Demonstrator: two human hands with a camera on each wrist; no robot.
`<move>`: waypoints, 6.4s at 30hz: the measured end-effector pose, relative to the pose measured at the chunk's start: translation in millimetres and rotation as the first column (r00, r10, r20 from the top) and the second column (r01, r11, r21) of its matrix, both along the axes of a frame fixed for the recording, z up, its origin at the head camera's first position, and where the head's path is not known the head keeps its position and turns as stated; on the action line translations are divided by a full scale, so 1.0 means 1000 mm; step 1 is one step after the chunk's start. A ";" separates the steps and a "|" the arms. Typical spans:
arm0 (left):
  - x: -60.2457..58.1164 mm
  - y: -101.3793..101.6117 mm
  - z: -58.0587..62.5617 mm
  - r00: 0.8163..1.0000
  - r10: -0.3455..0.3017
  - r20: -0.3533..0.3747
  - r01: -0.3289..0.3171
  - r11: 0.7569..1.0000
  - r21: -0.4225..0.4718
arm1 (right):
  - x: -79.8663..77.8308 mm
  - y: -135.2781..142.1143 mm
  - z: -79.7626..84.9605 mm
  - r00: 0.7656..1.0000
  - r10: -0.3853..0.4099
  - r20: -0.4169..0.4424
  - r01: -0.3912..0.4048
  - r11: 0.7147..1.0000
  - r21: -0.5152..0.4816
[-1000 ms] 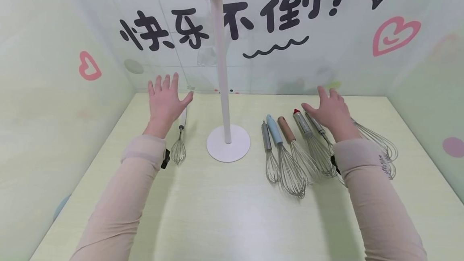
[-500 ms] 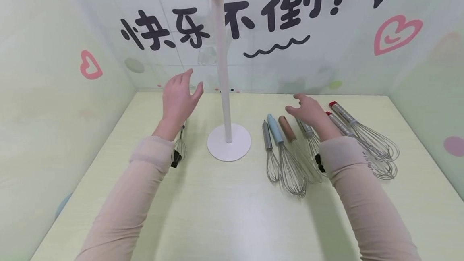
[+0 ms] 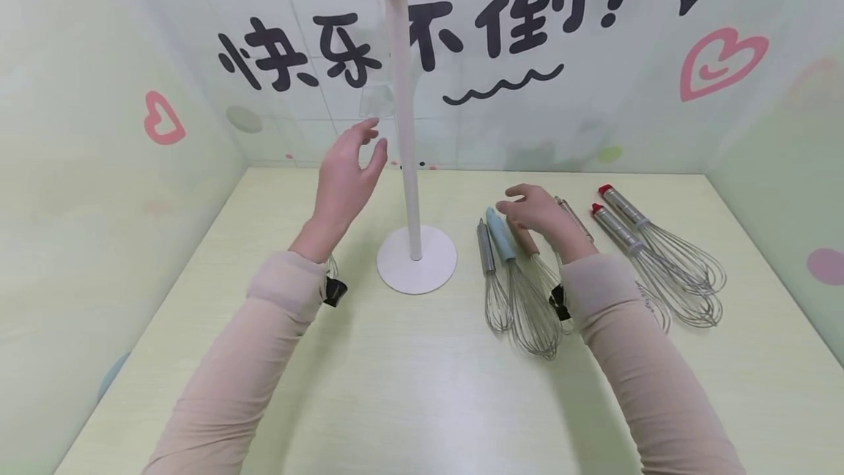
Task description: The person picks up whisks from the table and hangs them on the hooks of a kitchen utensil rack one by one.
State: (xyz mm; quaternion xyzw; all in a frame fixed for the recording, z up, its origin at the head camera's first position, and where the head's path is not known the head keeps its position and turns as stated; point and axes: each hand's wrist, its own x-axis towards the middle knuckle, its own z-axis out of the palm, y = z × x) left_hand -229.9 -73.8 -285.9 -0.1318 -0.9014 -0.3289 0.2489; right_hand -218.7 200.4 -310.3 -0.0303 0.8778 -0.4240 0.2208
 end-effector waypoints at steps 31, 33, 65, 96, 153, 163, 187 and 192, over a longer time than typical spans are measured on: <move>0.001 0.023 0.004 0.960 -0.278 -0.020 0.272 0.922 0.275 | -0.003 -0.028 -0.035 0.981 -0.116 0.154 0.128 0.989 -0.070; 0.000 0.024 0.003 0.958 -0.287 -0.015 0.278 0.912 0.300 | -0.003 -0.031 -0.035 0.979 -0.123 0.160 0.135 0.988 -0.070; -0.007 0.018 -0.003 0.911 -0.400 0.098 0.311 0.826 0.470 | -0.012 -0.048 -0.067 0.987 -0.163 0.017 0.151 0.947 0.284; -0.009 0.015 -0.003 0.897 -0.430 0.101 0.338 0.815 0.472 | -0.006 -0.059 -0.054 0.970 -0.230 0.076 0.226 0.972 0.060; -0.011 0.007 0.013 0.861 -0.436 0.262 0.296 0.849 0.438 | 0.008 -0.042 0.087 0.934 -0.357 -0.017 0.282 0.766 -0.578; -0.006 0.010 0.047 0.904 -0.397 0.157 0.312 0.865 0.394 | 0.010 -0.041 0.103 0.928 -0.372 -0.033 0.267 0.722 -0.639; 0.008 0.014 0.134 0.969 -0.228 -0.097 0.246 0.846 0.473 | 0.014 -0.043 0.141 0.918 -0.386 -0.090 0.199 0.645 -0.737; 0.008 0.022 0.134 0.976 -0.182 -0.118 0.216 0.866 0.451 | 0.013 -0.046 0.143 0.913 -0.399 -0.086 0.206 0.632 -0.747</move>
